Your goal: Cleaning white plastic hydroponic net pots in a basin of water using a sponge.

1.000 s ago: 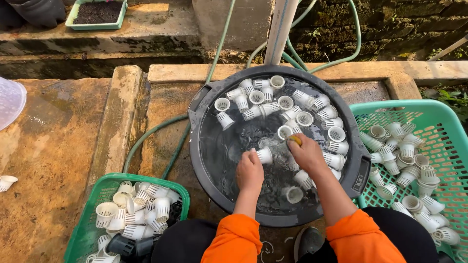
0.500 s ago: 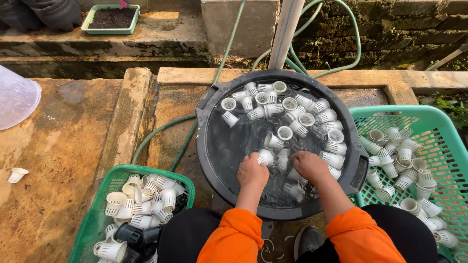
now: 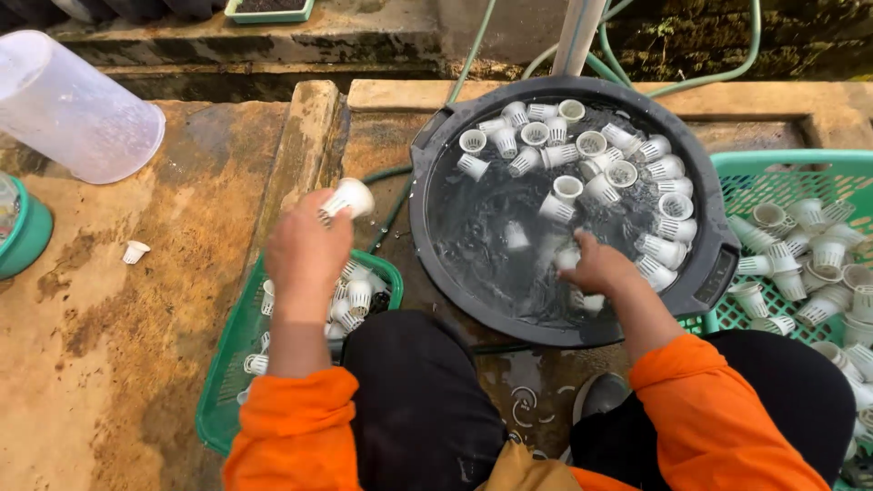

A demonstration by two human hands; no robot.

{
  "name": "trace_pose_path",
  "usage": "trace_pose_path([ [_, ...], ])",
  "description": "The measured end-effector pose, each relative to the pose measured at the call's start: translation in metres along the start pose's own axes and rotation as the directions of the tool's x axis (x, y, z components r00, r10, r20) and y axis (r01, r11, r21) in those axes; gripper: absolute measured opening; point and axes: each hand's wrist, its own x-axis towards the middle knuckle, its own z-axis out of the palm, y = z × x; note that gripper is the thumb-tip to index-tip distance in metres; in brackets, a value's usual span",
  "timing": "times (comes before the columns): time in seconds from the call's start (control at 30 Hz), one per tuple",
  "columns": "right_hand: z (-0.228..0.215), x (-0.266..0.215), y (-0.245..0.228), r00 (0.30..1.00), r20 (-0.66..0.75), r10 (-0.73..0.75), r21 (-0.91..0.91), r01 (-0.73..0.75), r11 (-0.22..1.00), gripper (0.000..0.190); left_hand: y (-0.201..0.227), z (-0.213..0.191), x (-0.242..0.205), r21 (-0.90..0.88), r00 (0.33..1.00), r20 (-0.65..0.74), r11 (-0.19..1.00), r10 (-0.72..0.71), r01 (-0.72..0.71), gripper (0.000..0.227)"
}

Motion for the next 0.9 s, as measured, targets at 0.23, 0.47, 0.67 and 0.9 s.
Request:
trace_pose_path([
  [0.23, -0.038, -0.025, -0.021, 0.996, -0.061, 0.062, 0.266, -0.044, 0.963, 0.077, -0.184, 0.009, -0.05, 0.207, 0.984, 0.05, 0.965, -0.173, 0.159, 0.046],
  [0.47, -0.036, -0.029, -0.028, 0.98, -0.168, 0.109, 0.328, -0.049, 0.943, 0.067, -0.292, 0.055, -0.118, 0.41, 0.938, 0.138, 0.88, -0.319, 0.239, 0.047],
  [0.67, -0.042, -0.03, -0.042, 0.983, -0.163, 0.082, 0.345, -0.021, 0.939, 0.064, -0.319, 0.07, -0.148, 0.456, 0.884, 0.106, 0.812, -0.455, 0.363, 0.053],
  [0.9, -0.034, -0.018, -0.027, 0.979, -0.194, 0.059, 0.48, 0.042, 0.876, 0.047, -0.321, 0.081, -0.147, 0.44, 0.903, 0.052, 0.822, -0.427, 0.363, 0.057],
])
